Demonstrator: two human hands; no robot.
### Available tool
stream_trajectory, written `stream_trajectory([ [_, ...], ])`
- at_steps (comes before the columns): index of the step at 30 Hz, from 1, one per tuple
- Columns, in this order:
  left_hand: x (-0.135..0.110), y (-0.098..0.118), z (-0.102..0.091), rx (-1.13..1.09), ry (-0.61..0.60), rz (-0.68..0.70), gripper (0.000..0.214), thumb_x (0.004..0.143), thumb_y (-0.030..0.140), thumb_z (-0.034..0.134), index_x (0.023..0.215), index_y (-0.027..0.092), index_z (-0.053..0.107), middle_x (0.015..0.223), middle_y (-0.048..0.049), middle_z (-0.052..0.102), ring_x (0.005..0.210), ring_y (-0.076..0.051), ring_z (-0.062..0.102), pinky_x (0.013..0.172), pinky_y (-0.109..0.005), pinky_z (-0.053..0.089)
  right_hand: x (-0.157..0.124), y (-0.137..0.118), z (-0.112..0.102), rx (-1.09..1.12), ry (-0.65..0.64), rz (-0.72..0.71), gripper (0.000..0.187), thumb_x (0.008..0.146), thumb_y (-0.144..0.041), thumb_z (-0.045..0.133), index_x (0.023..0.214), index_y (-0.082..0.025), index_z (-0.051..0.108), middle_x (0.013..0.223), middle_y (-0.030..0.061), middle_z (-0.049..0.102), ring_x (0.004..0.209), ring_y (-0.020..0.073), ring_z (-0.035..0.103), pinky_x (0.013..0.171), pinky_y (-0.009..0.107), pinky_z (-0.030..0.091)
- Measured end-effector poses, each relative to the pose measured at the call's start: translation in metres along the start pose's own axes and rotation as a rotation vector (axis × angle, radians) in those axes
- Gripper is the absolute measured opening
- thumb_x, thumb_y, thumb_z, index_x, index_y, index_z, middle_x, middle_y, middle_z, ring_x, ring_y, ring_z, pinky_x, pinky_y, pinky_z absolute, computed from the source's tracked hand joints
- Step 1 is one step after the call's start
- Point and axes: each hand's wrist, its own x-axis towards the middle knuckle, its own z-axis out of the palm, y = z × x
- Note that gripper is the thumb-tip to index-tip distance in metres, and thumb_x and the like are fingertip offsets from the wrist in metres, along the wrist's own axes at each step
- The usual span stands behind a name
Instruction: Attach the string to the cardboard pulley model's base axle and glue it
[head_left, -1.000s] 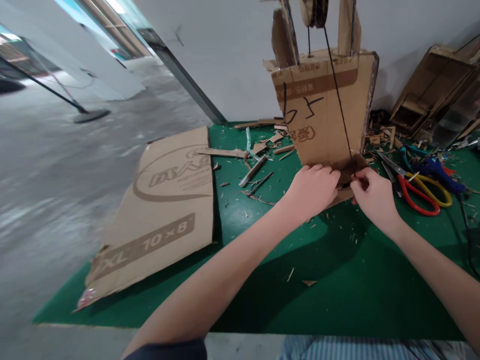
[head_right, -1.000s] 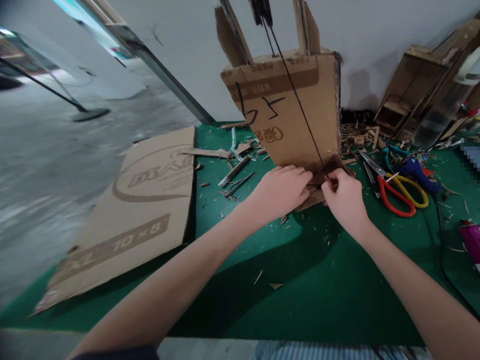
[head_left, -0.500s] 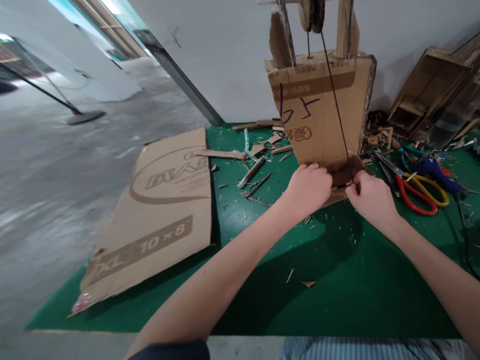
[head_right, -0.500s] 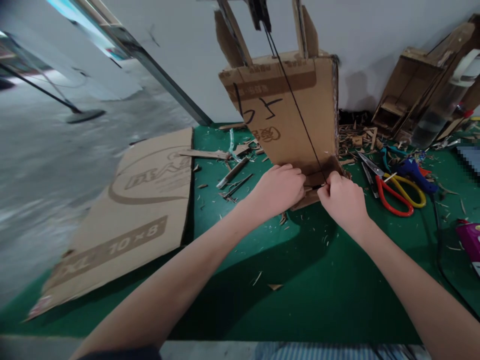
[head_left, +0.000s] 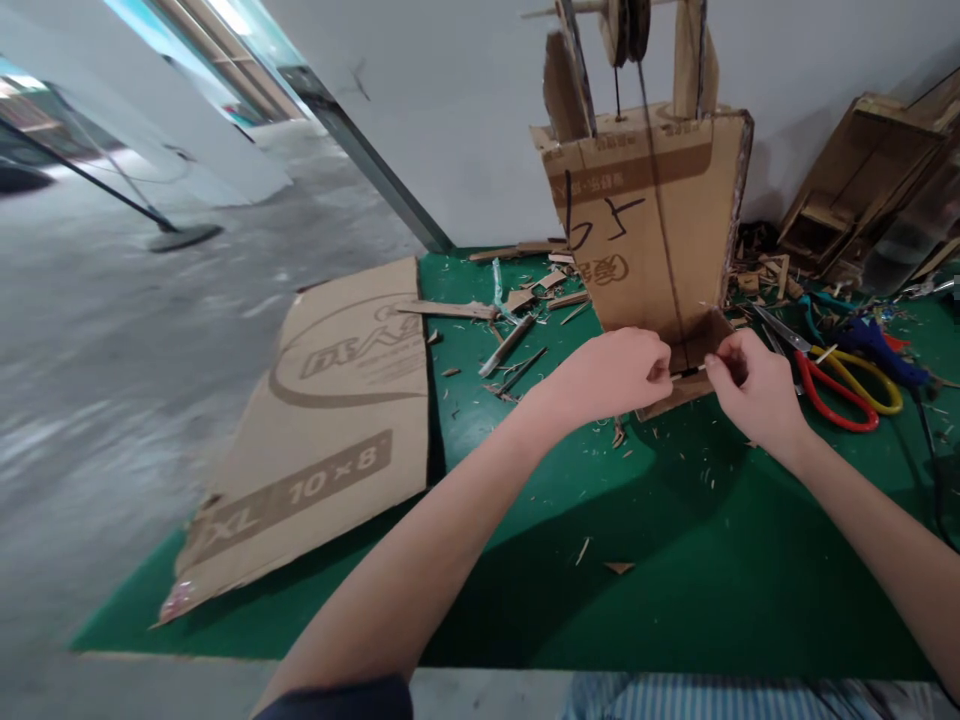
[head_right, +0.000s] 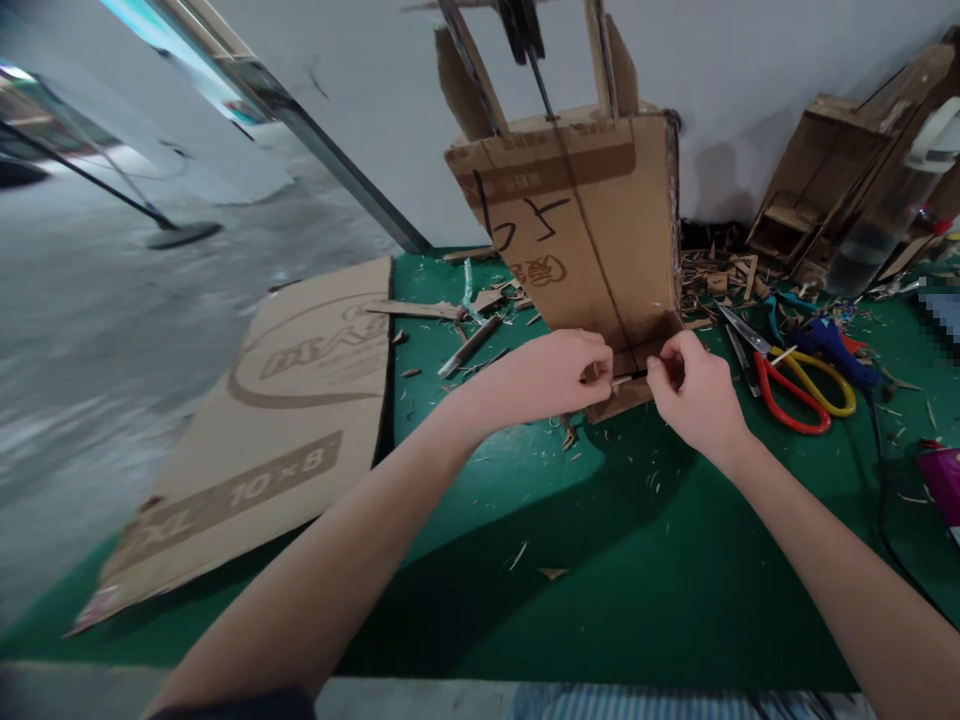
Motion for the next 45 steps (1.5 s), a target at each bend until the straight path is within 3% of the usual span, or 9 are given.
stream_trajectory([
  [6,-0.002,0.004,0.0,-0.056,-0.052,0.089,0.022,0.085,0.026,0.046,0.066,0.017,0.053,0.078,-0.004,0.059,0.069,-0.014,0.049,0.063,-0.029,0.034,-0.005,-0.008,0.013,0.34,-0.363,0.276,0.038,0.09,-0.052,0.048,0.072,-0.019,0.057,0.057,-0.0022,0.054,0.042,0.0096,0.049,0.041,0.023,0.037],
  [10,0.001,0.002,0.004,-0.077,-0.078,0.098,0.021,0.085,0.023,0.046,0.068,0.017,0.057,0.081,-0.0041,0.061,0.072,-0.013,0.052,0.066,-0.029,0.037,-0.007,-0.007,0.025,0.631,-0.377,0.457,0.034,0.082,-0.052,0.059,0.076,-0.018,0.056,0.057,-0.0044,0.051,0.038,0.0064,0.042,0.033,0.019,0.03],
  [14,0.001,-0.005,0.002,-0.103,-0.115,0.146,0.02,0.084,0.023,0.049,0.068,0.017,0.061,0.083,-0.0038,0.064,0.076,-0.013,0.057,0.071,-0.028,0.041,-0.006,-0.007,0.024,0.711,-0.417,0.51,0.029,0.077,-0.045,0.065,0.079,-0.018,0.054,0.057,-0.0059,0.05,0.04,0.0061,0.042,0.033,0.018,0.029],
  [18,0.004,-0.008,0.005,-0.183,-0.039,0.059,0.018,0.084,0.024,0.05,0.089,0.018,0.065,0.089,-0.0036,0.069,0.076,-0.014,0.06,0.066,-0.026,0.042,-0.007,-0.004,0.02,0.405,-0.495,0.362,0.016,0.084,-0.034,0.055,0.078,-0.02,0.051,0.055,-0.0041,0.053,0.043,0.0099,0.049,0.041,0.022,0.038],
  [22,0.011,0.002,0.017,-0.236,0.063,-0.021,0.023,0.091,0.032,0.048,0.097,0.018,0.066,0.093,-0.0041,0.072,0.08,-0.015,0.064,0.066,-0.025,0.045,-0.008,-0.003,0.018,-0.038,-0.399,0.043,0.01,0.086,-0.021,0.048,0.083,-0.017,0.056,0.078,0.0083,0.068,0.069,0.018,0.063,0.06,0.028,0.044],
  [30,0.02,0.01,0.028,-0.024,0.154,-0.137,0.031,0.095,0.029,0.041,0.082,0.018,0.067,0.082,-0.0049,0.07,0.073,-0.018,0.064,0.062,-0.028,0.043,-0.01,-0.012,0.011,-0.602,-0.48,-0.116,0.021,0.09,-0.024,0.042,0.093,-0.016,0.062,0.08,0.0099,0.07,0.065,0.0207,0.063,0.052,0.03,0.025],
  [36,0.02,0.013,0.033,0.099,0.213,-0.15,0.028,0.093,0.025,0.041,0.084,0.02,0.067,0.086,-0.0038,0.071,0.079,-0.021,0.067,0.061,-0.029,0.044,-0.009,-0.011,0.007,-0.728,-0.49,-0.268,0.026,0.09,-0.024,0.043,0.103,-0.017,0.064,0.089,0.0089,0.071,0.067,0.0206,0.064,0.051,0.031,0.02],
  [40,0.02,0.011,0.032,0.063,0.214,-0.14,0.029,0.094,0.026,0.04,0.083,0.019,0.066,0.087,-0.004,0.071,0.079,-0.021,0.066,0.062,-0.029,0.044,-0.011,-0.013,0.007,-0.74,-0.474,-0.262,0.022,0.089,-0.024,0.044,0.098,-0.019,0.064,0.085,0.0063,0.07,0.062,0.0185,0.062,0.05,0.03,0.017],
  [45,0.017,0.009,0.029,-0.118,0.199,-0.15,0.023,0.092,0.025,0.042,0.087,0.019,0.064,0.087,-0.0037,0.071,0.076,-0.018,0.064,0.065,-0.03,0.046,-0.014,-0.013,0.004,-0.759,-0.299,-0.259,0.018,0.088,-0.028,0.045,0.084,-0.018,0.06,0.075,0.0056,0.065,0.061,0.0175,0.059,0.049,0.03,0.015],
])
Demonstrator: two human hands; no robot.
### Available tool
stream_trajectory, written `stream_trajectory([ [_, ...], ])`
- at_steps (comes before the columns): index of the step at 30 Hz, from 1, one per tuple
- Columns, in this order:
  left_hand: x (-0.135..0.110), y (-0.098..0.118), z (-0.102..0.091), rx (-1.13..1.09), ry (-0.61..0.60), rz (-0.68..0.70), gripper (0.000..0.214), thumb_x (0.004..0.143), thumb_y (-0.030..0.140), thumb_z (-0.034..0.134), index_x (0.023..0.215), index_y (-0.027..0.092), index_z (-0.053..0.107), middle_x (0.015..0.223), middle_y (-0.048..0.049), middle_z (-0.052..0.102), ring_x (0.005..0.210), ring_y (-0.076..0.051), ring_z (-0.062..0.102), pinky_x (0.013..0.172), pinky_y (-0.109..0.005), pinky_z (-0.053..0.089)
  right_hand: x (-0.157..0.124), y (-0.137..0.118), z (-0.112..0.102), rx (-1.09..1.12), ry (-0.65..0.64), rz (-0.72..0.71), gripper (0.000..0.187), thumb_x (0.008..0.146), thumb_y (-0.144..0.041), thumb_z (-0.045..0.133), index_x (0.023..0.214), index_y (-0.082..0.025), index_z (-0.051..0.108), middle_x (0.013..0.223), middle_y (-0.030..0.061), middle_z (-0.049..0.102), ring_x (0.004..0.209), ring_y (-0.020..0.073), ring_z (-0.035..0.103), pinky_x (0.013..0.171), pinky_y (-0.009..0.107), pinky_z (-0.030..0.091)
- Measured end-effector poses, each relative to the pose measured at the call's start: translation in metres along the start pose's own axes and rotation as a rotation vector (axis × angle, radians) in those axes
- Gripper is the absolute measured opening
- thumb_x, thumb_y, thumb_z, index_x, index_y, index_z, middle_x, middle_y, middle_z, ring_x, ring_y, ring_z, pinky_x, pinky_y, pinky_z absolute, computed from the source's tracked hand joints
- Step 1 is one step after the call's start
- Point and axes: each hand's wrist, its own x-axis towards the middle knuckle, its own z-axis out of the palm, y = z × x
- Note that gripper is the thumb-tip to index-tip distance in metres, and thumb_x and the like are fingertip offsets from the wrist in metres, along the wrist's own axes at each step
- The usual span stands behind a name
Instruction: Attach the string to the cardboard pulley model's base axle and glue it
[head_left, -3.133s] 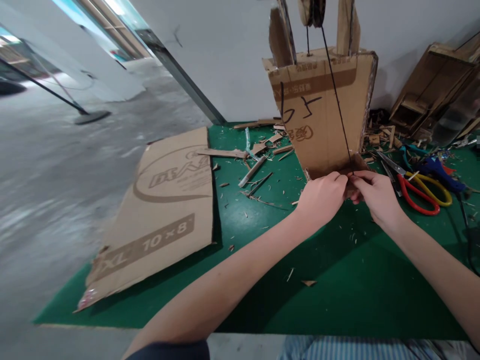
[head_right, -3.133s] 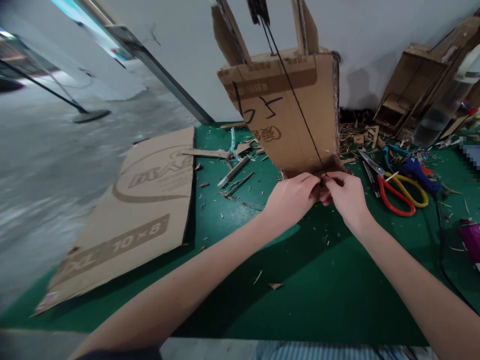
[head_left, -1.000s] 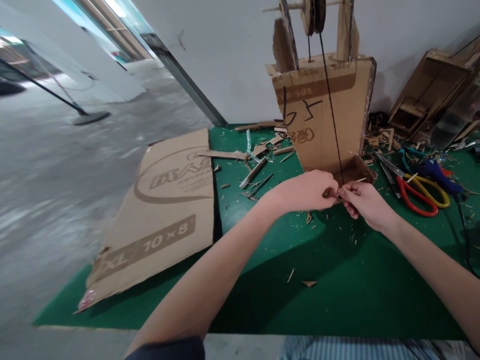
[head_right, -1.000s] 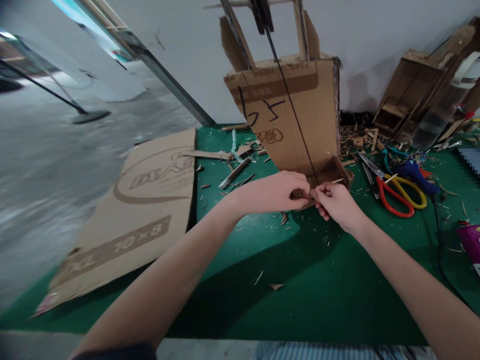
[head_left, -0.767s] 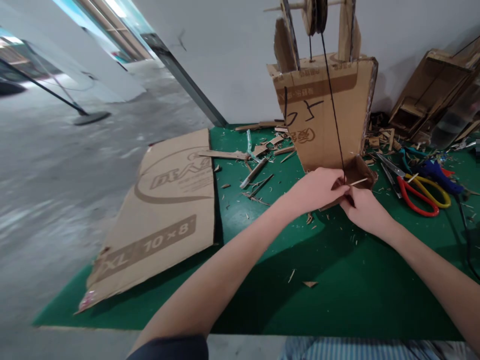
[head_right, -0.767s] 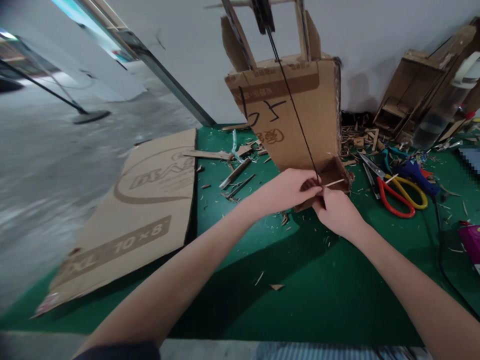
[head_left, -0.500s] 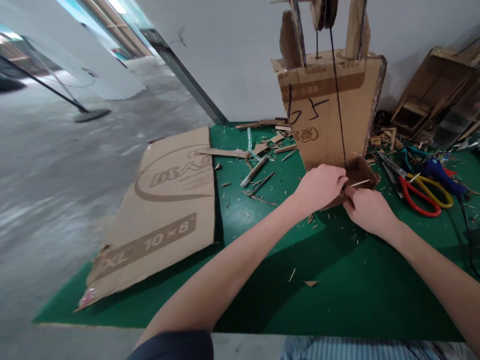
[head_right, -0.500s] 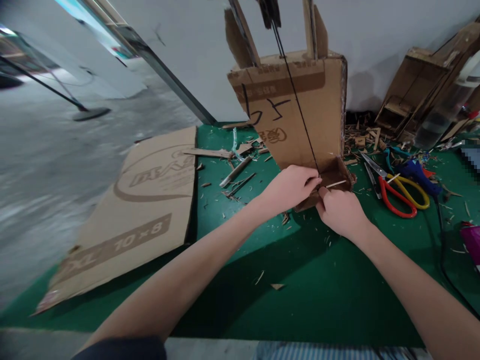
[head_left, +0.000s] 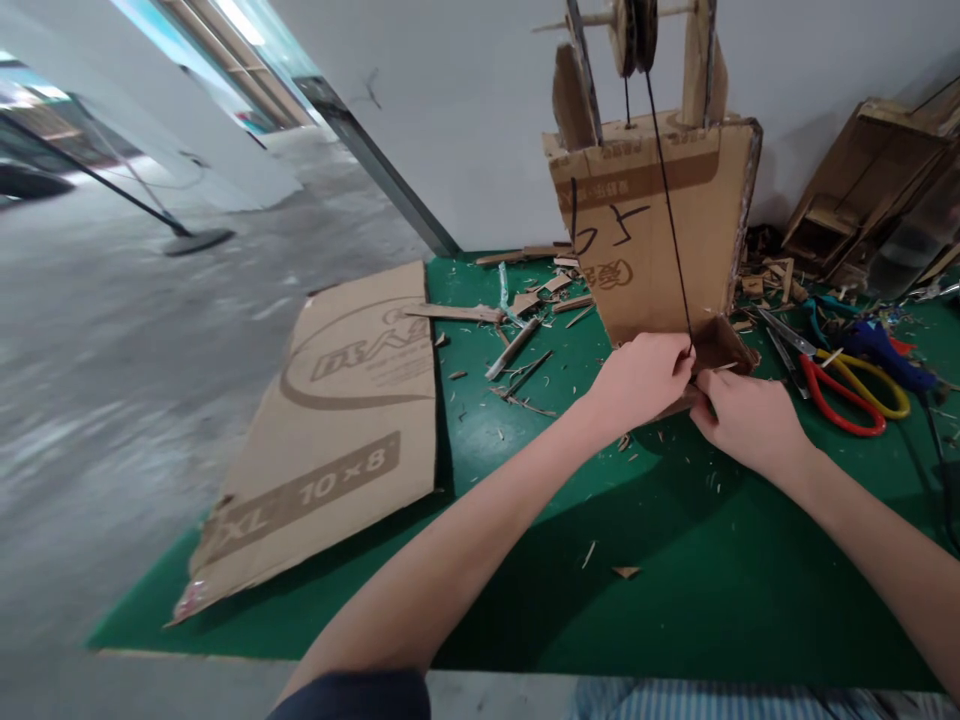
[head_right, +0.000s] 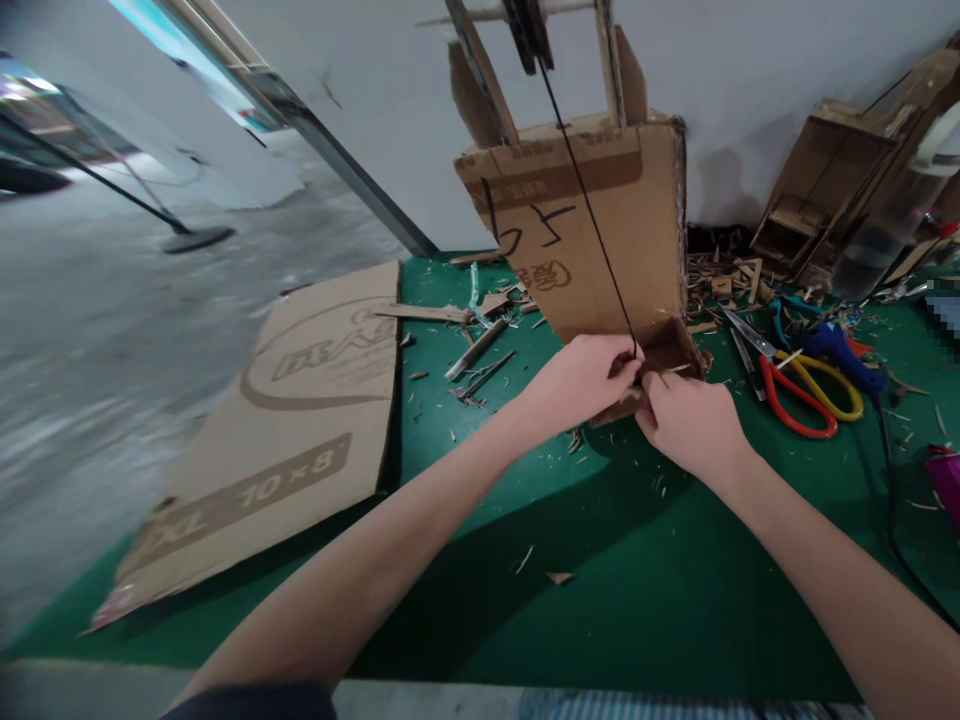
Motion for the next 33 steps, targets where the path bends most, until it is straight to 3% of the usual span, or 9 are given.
stream_trajectory([
  [5,-0.002,0.007,0.006,-0.134,0.048,-0.007,0.013,0.088,0.021,0.048,0.094,0.018,0.06,0.089,-0.0045,0.071,0.078,-0.018,0.065,0.069,-0.031,0.048,0.002,0.012,0.0,-0.005,0.201,-0.024,0.022,0.093,-0.028,0.041,0.085,-0.017,0.058,0.08,0.0055,0.063,0.062,0.0156,0.056,0.048,0.028,0.019],
  [12,0.001,0.001,0.013,-0.178,0.05,-0.008,0.019,0.089,0.014,0.048,0.107,0.015,0.055,0.101,-0.0088,0.071,0.09,-0.018,0.067,0.078,-0.03,0.051,0.006,0.028,-0.001,-0.036,0.2,-0.138,0.023,0.094,-0.016,0.038,0.092,-0.015,0.061,0.09,0.0068,0.065,0.061,0.0129,0.052,0.049,0.028,0.023],
  [16,-0.009,0.01,0.003,0.172,0.034,-0.124,0.022,0.093,0.03,0.048,0.104,0.014,0.057,0.09,-0.0118,0.071,0.084,-0.027,0.07,0.069,-0.037,0.052,0.005,0.029,-0.002,-0.012,0.265,-0.175,0.024,0.092,-0.014,0.04,0.098,-0.017,0.063,0.096,0.008,0.064,0.072,0.0145,0.057,0.052,0.028,0.027],
  [19,-0.016,0.017,-0.001,0.292,-0.006,-0.016,0.019,0.092,0.03,0.047,0.1,0.016,0.059,0.089,-0.0094,0.07,0.083,-0.028,0.07,0.065,-0.036,0.05,0.004,0.026,-0.001,0.01,0.302,-0.179,0.025,0.093,-0.016,0.04,0.1,-0.017,0.065,0.097,0.008,0.063,0.076,0.0152,0.058,0.053,0.028,0.03],
  [21,-0.018,0.019,0.0,0.273,-0.015,0.047,0.018,0.091,0.029,0.05,0.099,0.016,0.059,0.093,-0.0082,0.069,0.087,-0.027,0.069,0.066,-0.033,0.05,0.003,0.024,0.0,0.011,0.327,-0.187,0.025,0.095,-0.017,0.04,0.101,-0.017,0.065,0.098,0.0082,0.064,0.077,0.015,0.059,0.052,0.027,0.032],
  [27,-0.014,0.015,0.005,0.194,0.011,0.066,0.018,0.093,0.03,0.049,0.096,0.018,0.062,0.095,-0.0062,0.069,0.086,-0.024,0.068,0.065,-0.032,0.049,0.002,0.022,0.001,0.083,0.333,-0.21,0.028,0.1,-0.017,0.037,0.105,-0.016,0.064,0.107,0.0082,0.069,0.081,0.0139,0.064,0.06,0.026,0.039],
  [33,-0.013,0.015,0.008,0.16,0.025,-0.032,0.017,0.09,0.021,0.048,0.101,0.013,0.059,0.091,-0.0109,0.07,0.083,-0.026,0.069,0.065,-0.034,0.05,0.003,0.024,0.002,0.135,0.322,-0.152,0.029,0.102,-0.025,0.037,0.104,-0.016,0.064,0.105,0.0086,0.072,0.085,0.0161,0.066,0.058,0.027,0.037],
])
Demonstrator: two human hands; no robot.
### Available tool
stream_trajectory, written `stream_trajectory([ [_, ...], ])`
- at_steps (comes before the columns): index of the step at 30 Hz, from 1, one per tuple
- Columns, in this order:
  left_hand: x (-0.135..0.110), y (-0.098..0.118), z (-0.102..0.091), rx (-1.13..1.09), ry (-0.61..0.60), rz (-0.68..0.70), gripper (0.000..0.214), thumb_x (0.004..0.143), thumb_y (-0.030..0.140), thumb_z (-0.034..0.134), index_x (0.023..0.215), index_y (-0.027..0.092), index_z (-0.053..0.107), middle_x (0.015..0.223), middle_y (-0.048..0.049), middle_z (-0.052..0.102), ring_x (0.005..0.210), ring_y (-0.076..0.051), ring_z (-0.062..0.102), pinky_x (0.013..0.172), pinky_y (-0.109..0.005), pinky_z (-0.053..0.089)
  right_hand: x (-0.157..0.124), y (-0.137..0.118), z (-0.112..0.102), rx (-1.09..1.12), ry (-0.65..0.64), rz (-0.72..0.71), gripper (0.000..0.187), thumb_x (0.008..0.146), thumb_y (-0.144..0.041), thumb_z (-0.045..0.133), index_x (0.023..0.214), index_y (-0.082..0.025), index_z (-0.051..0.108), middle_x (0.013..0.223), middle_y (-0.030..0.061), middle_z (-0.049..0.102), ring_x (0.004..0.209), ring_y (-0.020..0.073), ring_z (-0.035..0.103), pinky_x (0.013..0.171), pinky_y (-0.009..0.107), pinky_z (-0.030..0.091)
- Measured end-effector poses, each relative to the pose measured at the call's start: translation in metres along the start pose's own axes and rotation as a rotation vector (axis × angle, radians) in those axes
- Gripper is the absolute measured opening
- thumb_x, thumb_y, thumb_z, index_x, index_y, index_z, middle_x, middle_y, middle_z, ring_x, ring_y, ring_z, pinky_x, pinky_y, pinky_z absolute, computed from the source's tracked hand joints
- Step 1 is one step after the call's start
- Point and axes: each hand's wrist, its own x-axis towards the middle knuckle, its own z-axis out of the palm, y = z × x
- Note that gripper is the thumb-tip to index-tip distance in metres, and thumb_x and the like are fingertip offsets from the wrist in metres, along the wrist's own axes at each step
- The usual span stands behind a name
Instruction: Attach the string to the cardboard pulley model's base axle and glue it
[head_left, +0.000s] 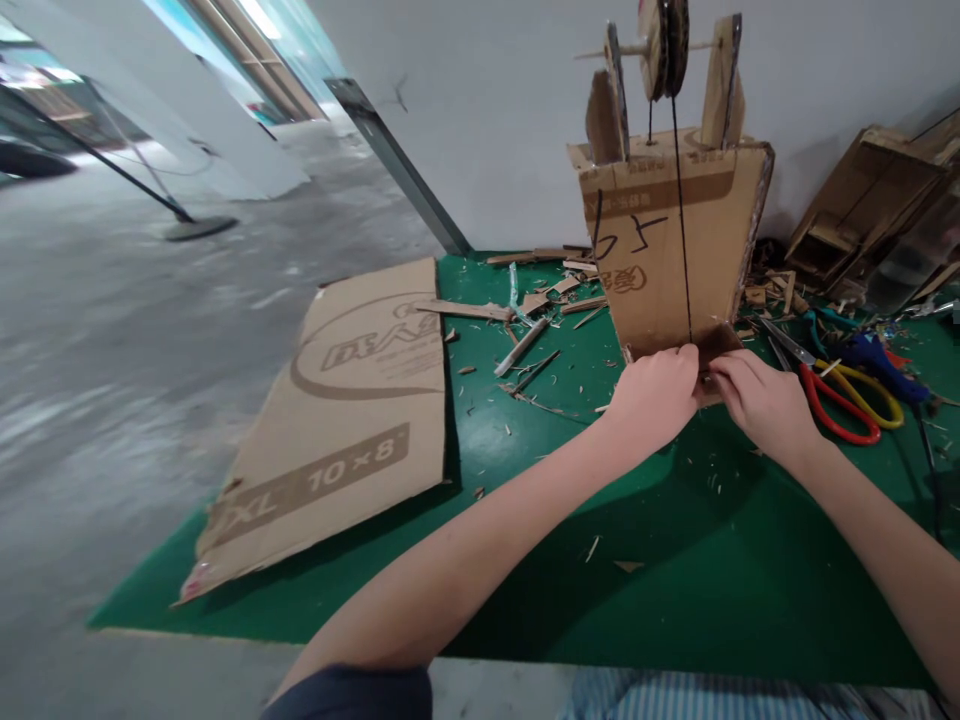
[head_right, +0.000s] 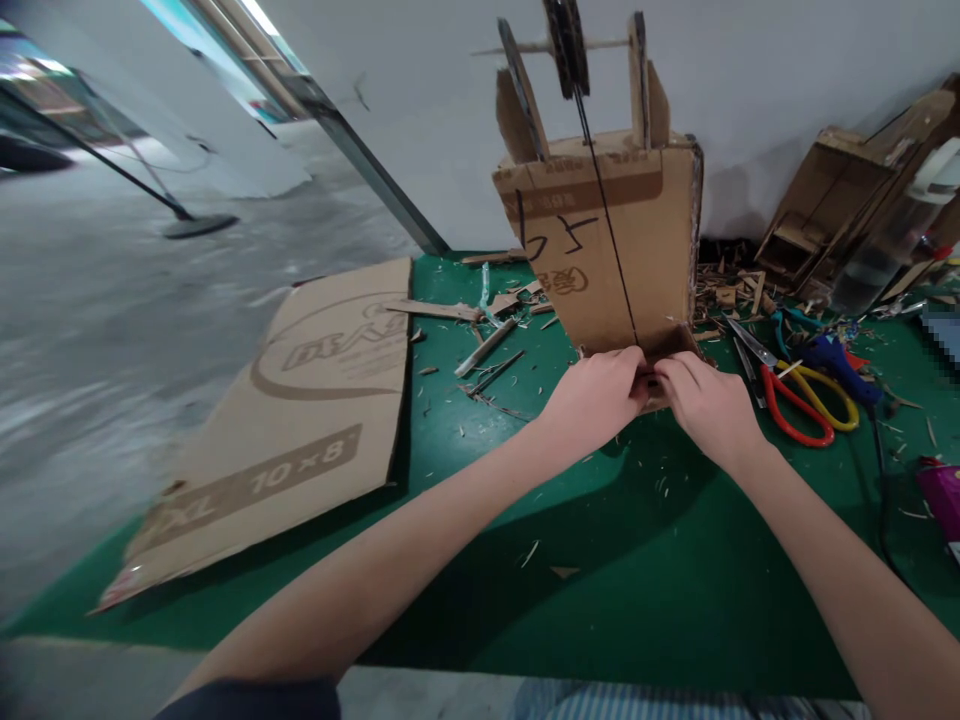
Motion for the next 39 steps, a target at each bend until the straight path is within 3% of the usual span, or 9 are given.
stream_trajectory([
  [6,0.004,0.006,0.006,-0.073,0.016,-0.045,0.017,0.09,0.019,0.047,0.103,0.013,0.056,0.092,-0.0119,0.07,0.084,-0.026,0.069,0.071,-0.035,0.052,-0.001,0.002,0.008,-0.111,0.033,0.006,0.024,0.099,-0.024,0.042,0.098,-0.017,0.064,0.093,0.005,0.074,0.076,0.0165,0.067,0.056,0.027,0.035],
  [13,0.027,0.016,0.01,-0.16,0.016,-0.028,0.02,0.088,0.019,0.046,0.102,0.013,0.06,0.094,-0.0134,0.07,0.087,-0.027,0.069,0.073,-0.035,0.052,-0.001,0.019,0.013,-0.108,0.063,0.088,0.02,0.095,-0.021,0.046,0.099,-0.016,0.065,0.091,0.0071,0.074,0.076,0.019,0.068,0.059,0.028,0.038],
  [18,0.038,0.014,0.011,-0.24,-0.013,-0.017,0.021,0.085,0.02,0.049,0.1,0.013,0.063,0.097,-0.0133,0.069,0.092,-0.026,0.067,0.075,-0.033,0.051,-0.002,0.027,0.016,0.047,0.028,0.174,0.024,0.096,-0.022,0.044,0.104,-0.017,0.066,0.097,0.0092,0.073,0.085,0.0217,0.068,0.067,0.029,0.045],
  [24,0.037,0.005,0.012,-0.371,0.032,0.04,0.017,0.081,0.014,0.049,0.09,0.017,0.063,0.088,-0.0079,0.07,0.081,-0.02,0.064,0.069,-0.029,0.047,-0.002,0.026,0.023,0.289,0.078,0.251,0.021,0.093,-0.022,0.048,0.1,-0.019,0.067,0.096,0.0088,0.071,0.089,0.0229,0.066,0.074,0.032,0.048],
  [31,0.041,-0.002,0.015,-0.39,0.075,0.14,0.015,0.079,0.013,0.049,0.084,0.018,0.062,0.08,-0.0049,0.067,0.074,-0.018,0.06,0.07,-0.028,0.045,0.0,0.028,0.027,0.502,0.159,0.336,0.013,0.087,-0.023,0.055,0.087,-0.018,0.067,0.085,0.0062,0.067,0.074,0.0193,0.062,0.065,0.031,0.047],
  [39,0.042,-0.01,0.008,-0.362,0.036,0.246,0.018,0.082,0.012,0.049,0.088,0.018,0.064,0.082,-0.0041,0.067,0.075,-0.017,0.059,0.073,-0.029,0.046,0.002,0.026,0.03,0.588,0.083,0.386,0.018,0.084,-0.025,0.056,0.088,-0.018,0.072,0.086,0.0068,0.071,0.072,0.0189,0.062,0.067,0.032,0.048],
])
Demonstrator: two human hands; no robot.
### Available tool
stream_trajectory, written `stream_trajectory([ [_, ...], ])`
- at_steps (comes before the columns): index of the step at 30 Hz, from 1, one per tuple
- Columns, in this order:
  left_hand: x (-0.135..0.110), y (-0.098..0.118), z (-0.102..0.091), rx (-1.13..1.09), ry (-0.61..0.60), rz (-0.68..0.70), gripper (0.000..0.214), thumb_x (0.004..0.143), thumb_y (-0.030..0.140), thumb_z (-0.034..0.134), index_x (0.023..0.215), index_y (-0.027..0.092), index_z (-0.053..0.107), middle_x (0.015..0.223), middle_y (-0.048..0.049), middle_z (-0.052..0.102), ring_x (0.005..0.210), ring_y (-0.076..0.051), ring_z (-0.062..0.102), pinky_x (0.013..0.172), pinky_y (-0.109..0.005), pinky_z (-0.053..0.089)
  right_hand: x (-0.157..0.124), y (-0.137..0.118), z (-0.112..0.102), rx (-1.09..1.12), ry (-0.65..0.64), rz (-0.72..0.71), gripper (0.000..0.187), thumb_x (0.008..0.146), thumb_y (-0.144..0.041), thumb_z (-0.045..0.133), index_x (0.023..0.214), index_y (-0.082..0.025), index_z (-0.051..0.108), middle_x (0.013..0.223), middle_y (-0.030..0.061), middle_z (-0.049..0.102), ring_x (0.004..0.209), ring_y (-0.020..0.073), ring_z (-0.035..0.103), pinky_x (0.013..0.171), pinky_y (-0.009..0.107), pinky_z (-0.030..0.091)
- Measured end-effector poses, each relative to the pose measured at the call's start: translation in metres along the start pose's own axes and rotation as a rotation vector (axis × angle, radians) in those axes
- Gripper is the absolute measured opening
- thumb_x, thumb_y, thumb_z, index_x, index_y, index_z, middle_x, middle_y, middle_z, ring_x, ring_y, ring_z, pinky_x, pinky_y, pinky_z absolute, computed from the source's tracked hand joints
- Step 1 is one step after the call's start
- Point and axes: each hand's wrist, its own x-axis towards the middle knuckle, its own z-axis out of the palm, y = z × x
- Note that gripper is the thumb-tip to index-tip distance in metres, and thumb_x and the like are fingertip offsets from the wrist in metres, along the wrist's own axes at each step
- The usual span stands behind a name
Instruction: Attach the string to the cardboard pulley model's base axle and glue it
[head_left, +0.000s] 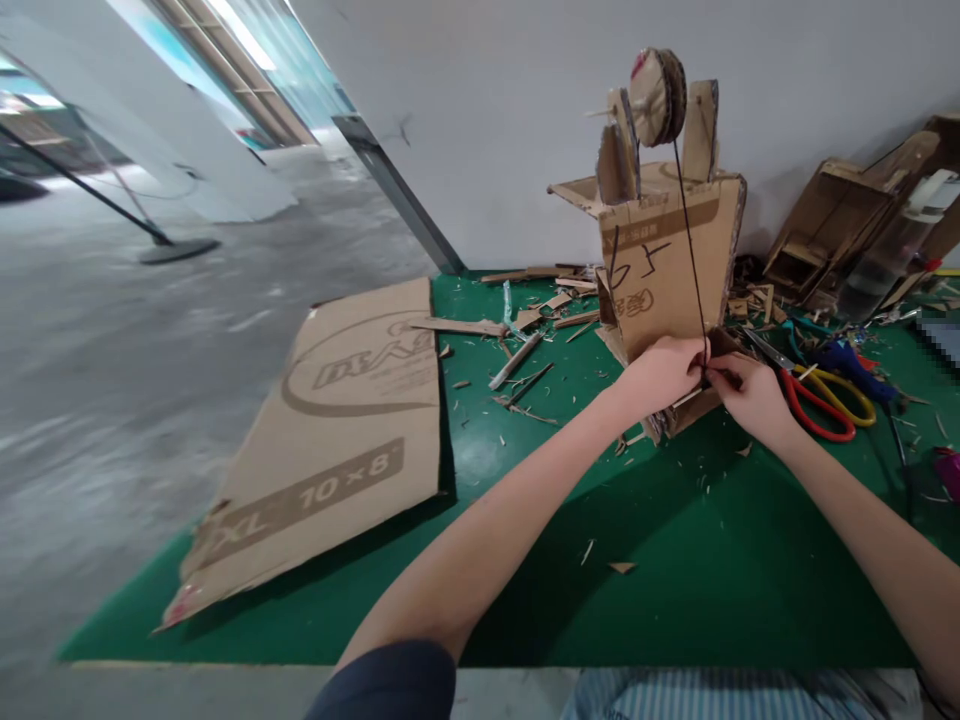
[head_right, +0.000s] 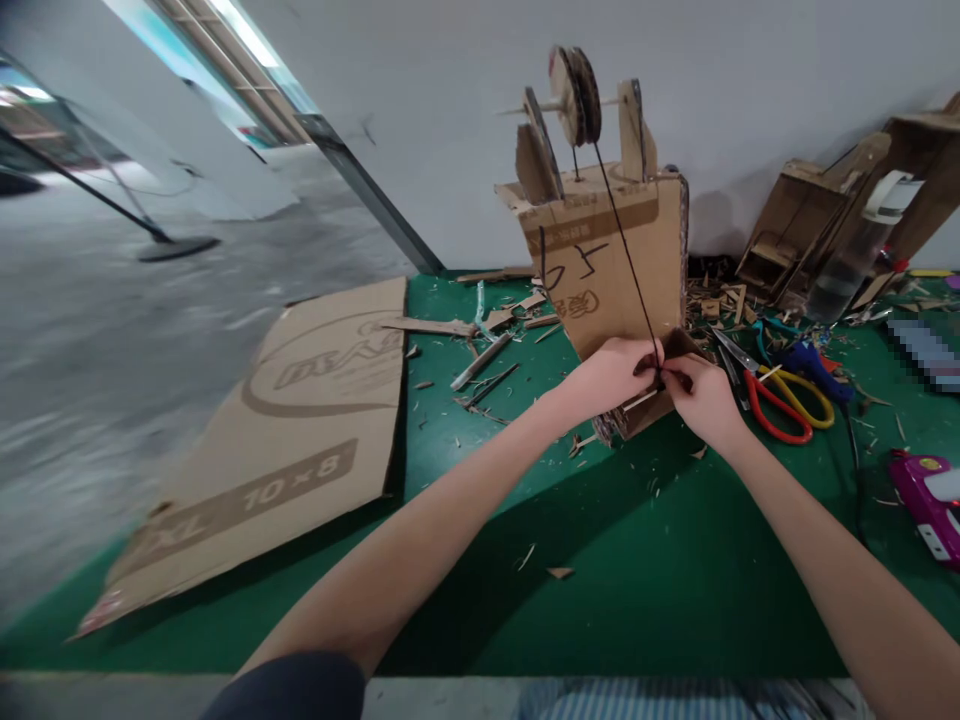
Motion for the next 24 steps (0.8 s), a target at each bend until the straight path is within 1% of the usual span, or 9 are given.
stream_trajectory([
  [4,-0.002,-0.002,-0.001,-0.016,0.008,0.036,0.018,0.082,0.011,0.049,0.086,0.017,0.065,0.077,-0.0024,0.067,0.07,-0.015,0.058,0.071,-0.027,0.044,0.0,0.0,0.001,0.026,-0.023,0.041,0.022,0.083,-0.028,0.055,0.089,-0.017,0.074,0.088,0.0074,0.073,0.073,0.0187,0.063,0.066,0.031,0.047],
  [8,-0.003,-0.007,0.0,-0.029,0.017,0.131,0.022,0.081,0.007,0.049,0.088,0.017,0.067,0.082,-0.002,0.069,0.074,-0.014,0.059,0.075,-0.026,0.045,0.001,-0.001,-0.002,0.058,-0.064,0.09,0.026,0.082,-0.03,0.054,0.089,-0.016,0.075,0.083,0.0073,0.073,0.07,0.0186,0.062,0.063,0.03,0.047],
  [12,-0.004,-0.012,-0.003,-0.063,-0.022,0.187,0.024,0.083,0.008,0.048,0.091,0.017,0.068,0.085,-0.0018,0.07,0.077,-0.013,0.061,0.078,-0.025,0.046,0.003,-0.001,-0.006,0.096,-0.115,0.119,0.029,0.082,-0.036,0.056,0.087,-0.015,0.076,0.078,0.0064,0.073,0.067,0.0178,0.061,0.061,0.029,0.045],
  [15,-0.005,-0.013,-0.008,-0.062,-0.081,0.174,0.024,0.084,0.009,0.047,0.09,0.017,0.068,0.083,-0.0015,0.069,0.076,-0.012,0.06,0.078,-0.024,0.046,0.005,0.0,-0.005,0.147,-0.158,0.137,0.031,0.081,-0.041,0.059,0.087,-0.016,0.076,0.075,0.005,0.072,0.064,0.0165,0.059,0.06,0.029,0.045],
  [18,-0.005,-0.012,-0.01,-0.007,-0.119,0.148,0.023,0.083,0.011,0.047,0.089,0.018,0.068,0.084,-0.002,0.069,0.079,-0.013,0.061,0.078,-0.026,0.046,0.005,0.002,-0.004,0.202,-0.172,0.16,0.029,0.078,-0.042,0.064,0.085,-0.016,0.074,0.076,0.0048,0.072,0.065,0.0162,0.06,0.06,0.029,0.045],
  [21,-0.004,-0.011,-0.008,0.061,-0.118,0.129,0.02,0.084,0.014,0.048,0.09,0.017,0.068,0.086,-0.0032,0.069,0.081,-0.015,0.06,0.079,-0.028,0.045,0.005,0.001,-0.004,0.213,-0.174,0.162,0.026,0.079,-0.04,0.063,0.085,-0.016,0.072,0.079,0.0052,0.072,0.066,0.0161,0.06,0.061,0.029,0.046],
  [24,-0.003,-0.011,-0.006,0.086,-0.107,0.089,0.017,0.083,0.017,0.05,0.089,0.016,0.066,0.085,-0.004,0.068,0.08,-0.016,0.059,0.077,-0.029,0.044,0.004,-0.001,-0.007,0.218,-0.209,0.15,0.024,0.08,-0.036,0.061,0.089,-0.016,0.07,0.082,0.0052,0.072,0.065,0.0157,0.061,0.06,0.029,0.047],
])
